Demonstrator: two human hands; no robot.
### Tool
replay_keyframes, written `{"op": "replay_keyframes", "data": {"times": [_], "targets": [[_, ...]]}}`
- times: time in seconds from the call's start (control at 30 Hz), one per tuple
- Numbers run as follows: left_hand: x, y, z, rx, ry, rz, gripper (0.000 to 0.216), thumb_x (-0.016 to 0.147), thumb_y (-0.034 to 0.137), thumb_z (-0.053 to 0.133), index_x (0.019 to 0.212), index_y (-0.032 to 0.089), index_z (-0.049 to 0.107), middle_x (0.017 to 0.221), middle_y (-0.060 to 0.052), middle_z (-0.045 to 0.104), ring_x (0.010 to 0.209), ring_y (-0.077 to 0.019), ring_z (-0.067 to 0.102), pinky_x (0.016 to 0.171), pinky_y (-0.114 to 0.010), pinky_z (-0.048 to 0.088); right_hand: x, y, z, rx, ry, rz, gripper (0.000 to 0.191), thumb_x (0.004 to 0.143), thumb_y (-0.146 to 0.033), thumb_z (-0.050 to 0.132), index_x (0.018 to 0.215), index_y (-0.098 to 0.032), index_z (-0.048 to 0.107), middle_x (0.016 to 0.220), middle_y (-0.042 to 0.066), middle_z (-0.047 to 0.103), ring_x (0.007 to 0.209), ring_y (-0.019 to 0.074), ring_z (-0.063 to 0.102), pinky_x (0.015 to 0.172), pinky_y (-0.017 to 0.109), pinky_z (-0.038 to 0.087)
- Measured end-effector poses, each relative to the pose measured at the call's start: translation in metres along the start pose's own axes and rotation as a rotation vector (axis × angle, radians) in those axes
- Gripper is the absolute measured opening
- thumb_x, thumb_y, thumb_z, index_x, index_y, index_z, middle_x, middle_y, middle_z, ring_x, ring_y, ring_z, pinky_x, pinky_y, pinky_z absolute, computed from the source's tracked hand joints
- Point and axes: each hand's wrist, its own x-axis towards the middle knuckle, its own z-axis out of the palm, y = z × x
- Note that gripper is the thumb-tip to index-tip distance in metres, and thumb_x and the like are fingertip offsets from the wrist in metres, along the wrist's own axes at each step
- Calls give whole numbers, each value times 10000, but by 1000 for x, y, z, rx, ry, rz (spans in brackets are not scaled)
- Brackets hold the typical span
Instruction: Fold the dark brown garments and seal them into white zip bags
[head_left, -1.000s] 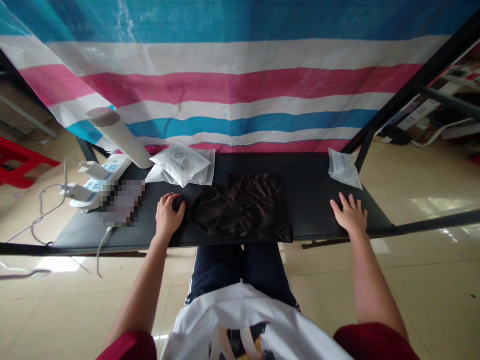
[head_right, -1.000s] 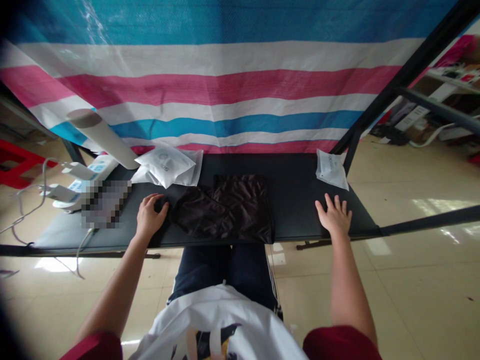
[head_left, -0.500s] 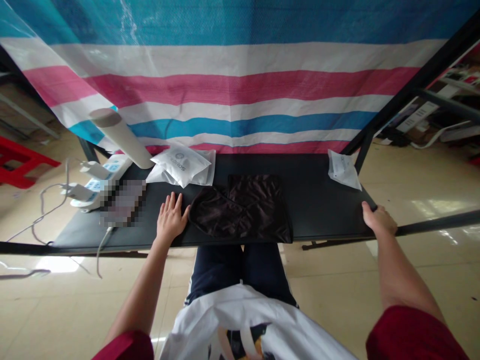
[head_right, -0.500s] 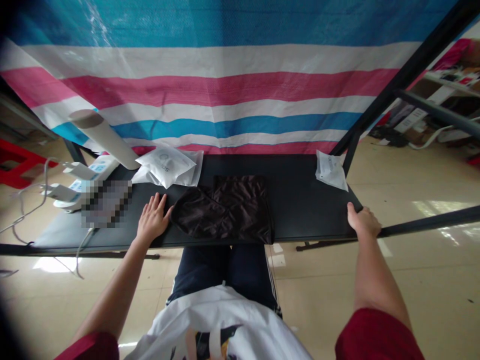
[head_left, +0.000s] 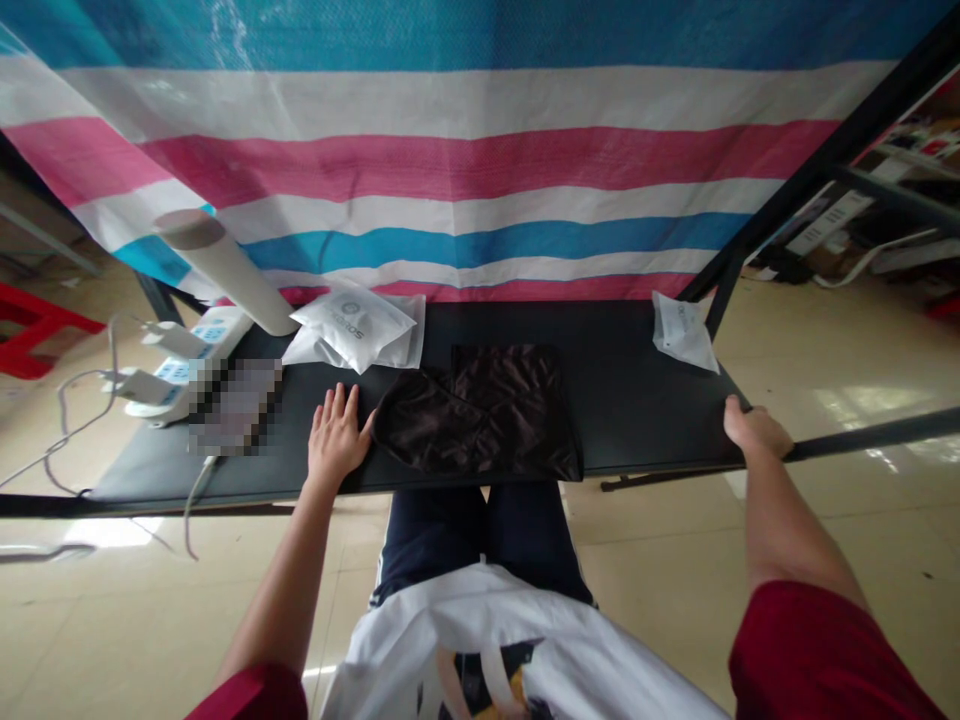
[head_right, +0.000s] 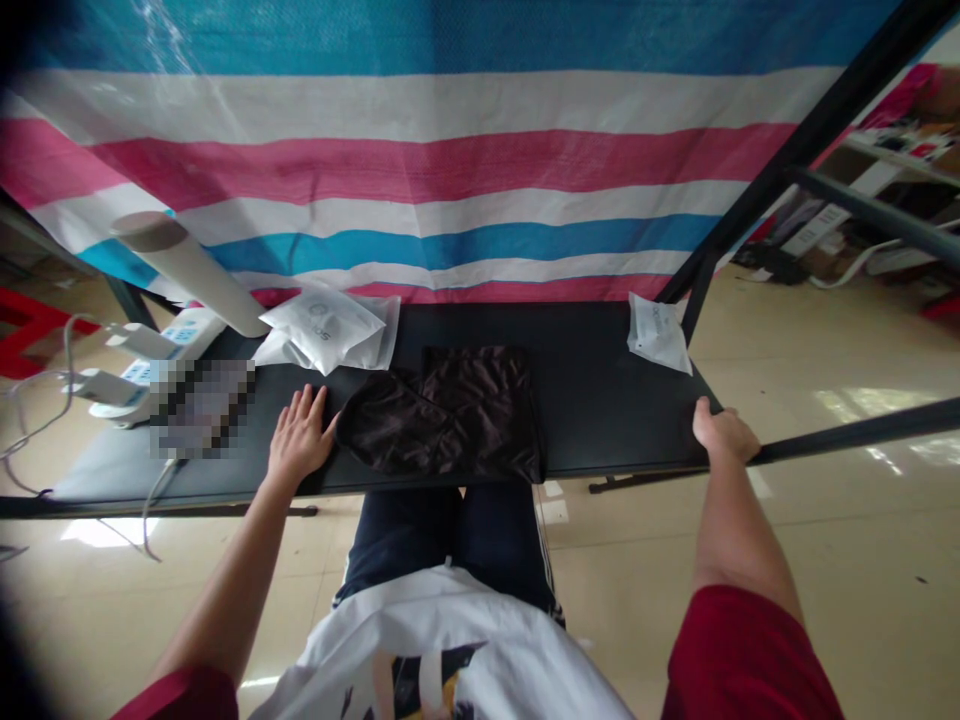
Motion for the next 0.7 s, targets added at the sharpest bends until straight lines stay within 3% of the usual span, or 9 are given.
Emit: {"op": "replay_keyframes", "data": {"times": [0.13,0.27,0.43,0.53,0.6,0.7], "targets": [[0,1,-1,-6,-7,0,703,955,530,330,1512,102,338,1587,-175,283,1477,-350,237,1172,-518,261,2,2,1,8,-6,-7,785,937,-599,259,1387,4,482,1263,374,550,1257,407,516,913,518,383],[-1,0,0,-4,-8,7,709,958,533,317,1516,95,326,1589,-178,276,1479,-350,230,1176,-512,252,1,11,6,-4,18,-132,755,949,-561,264,1404,11,455,1319,365,515,1271,408,488,967,518,354],[-1,0,-1,5,-18,11,715,958,528,322,1516,82,321,1585,-193,276,1478,-355,232,1178,-510,247,-13,22,15,-80,65,-319,747,973,-529,203,1530,-33,247,1553,274,286,1441,370,257,1105,530,229],[-1,0,0,5,-14,11,706,959,522,329,1514,87,327,1583,-194,280,1477,-355,235,1176,-512,254,-27,21,19,-93,58,-387,728,986,-503,154,1543,-37,207,1601,232,203,1492,317,138,1145,518,173],[-1,0,0,-2,-5,11,700,956,521,337,1514,98,330,1584,-185,285,1478,-350,234,1174,-514,258,-36,17,21,-82,65,-423,694,995,-465,150,1539,-42,232,1600,223,217,1495,307,138,1147,525,174],[-1,0,0,-14,0,9,701,954,522,340,1512,99,335,1584,-180,289,1479,-348,234,1176,-514,256,-45,11,25,16,153,-477,581,990,-350,232,1441,-58,455,1519,216,401,1437,308,304,1114,494,276]]}}
